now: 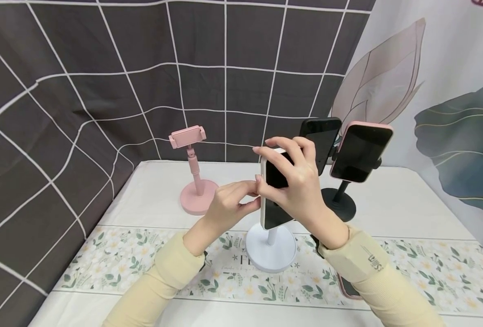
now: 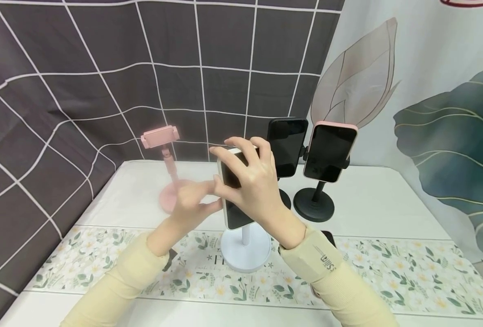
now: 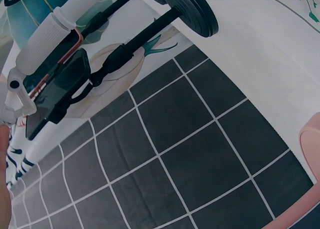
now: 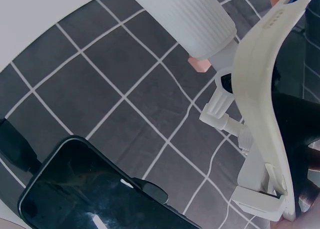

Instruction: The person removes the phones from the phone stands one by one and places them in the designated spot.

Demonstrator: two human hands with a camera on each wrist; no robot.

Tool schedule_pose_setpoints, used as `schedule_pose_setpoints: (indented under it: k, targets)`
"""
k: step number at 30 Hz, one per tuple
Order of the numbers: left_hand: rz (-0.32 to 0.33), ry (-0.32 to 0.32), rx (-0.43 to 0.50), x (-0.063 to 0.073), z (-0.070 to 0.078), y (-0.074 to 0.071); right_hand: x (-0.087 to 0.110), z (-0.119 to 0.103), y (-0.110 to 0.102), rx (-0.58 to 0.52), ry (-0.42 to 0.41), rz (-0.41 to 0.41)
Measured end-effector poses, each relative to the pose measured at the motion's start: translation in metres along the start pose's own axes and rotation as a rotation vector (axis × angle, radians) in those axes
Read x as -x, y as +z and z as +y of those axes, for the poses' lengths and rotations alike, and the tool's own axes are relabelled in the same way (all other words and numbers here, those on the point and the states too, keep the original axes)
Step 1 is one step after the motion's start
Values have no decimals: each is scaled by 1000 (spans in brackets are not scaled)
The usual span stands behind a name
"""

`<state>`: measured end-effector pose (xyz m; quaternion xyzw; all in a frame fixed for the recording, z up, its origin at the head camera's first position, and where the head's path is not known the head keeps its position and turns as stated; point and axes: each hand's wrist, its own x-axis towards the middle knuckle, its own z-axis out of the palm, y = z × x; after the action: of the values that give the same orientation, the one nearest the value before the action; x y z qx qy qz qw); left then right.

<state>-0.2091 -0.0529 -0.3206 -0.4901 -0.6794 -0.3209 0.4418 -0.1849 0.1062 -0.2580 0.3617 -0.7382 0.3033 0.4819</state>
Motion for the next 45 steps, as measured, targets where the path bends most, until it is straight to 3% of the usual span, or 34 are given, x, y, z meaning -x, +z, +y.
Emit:
schedule_pose_setpoints:
  k: [11,20,31,41,45]
  targets:
    - [29,-28,28,0,4,2,3,1,-1,-91,13,44]
    - [16,-38,40,-1,3,2,4,5,1,-234,-6,132]
    - [13,-43,56,0,5,3,13,-1,0,-314,-146,329]
    - [50,-112,179,5,3,6,9,-7,-14,-414,-142,558]
    - [51,-155,189,6,3,9,7,-7,-19,-463,-80,661]
